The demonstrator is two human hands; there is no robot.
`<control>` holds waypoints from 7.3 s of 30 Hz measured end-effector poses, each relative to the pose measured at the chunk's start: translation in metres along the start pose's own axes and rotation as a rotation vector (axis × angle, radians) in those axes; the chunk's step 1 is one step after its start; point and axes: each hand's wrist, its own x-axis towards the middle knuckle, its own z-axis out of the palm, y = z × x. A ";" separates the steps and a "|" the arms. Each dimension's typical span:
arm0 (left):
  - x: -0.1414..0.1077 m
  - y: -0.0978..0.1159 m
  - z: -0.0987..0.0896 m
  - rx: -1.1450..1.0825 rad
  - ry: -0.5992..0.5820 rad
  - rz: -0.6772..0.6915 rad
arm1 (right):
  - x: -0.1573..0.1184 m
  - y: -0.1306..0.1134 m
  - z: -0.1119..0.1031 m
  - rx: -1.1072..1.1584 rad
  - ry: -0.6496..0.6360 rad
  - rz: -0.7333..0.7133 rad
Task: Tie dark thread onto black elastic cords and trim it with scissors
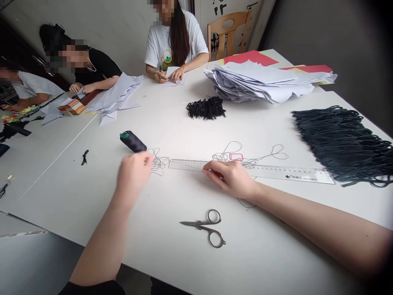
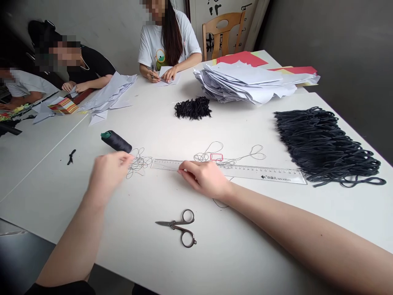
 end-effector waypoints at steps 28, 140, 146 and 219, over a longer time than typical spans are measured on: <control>-0.024 0.028 0.019 -0.426 -0.110 0.431 | 0.000 0.001 0.006 0.011 -0.024 0.069; -0.030 0.046 0.074 -1.333 -0.750 -0.173 | -0.001 0.000 0.007 0.026 0.110 0.026; -0.030 0.044 0.075 -1.277 -0.760 -0.073 | 0.002 -0.001 0.006 0.140 0.131 0.101; -0.036 0.035 0.040 -0.904 -0.312 0.266 | 0.005 -0.013 -0.002 0.495 -0.136 0.424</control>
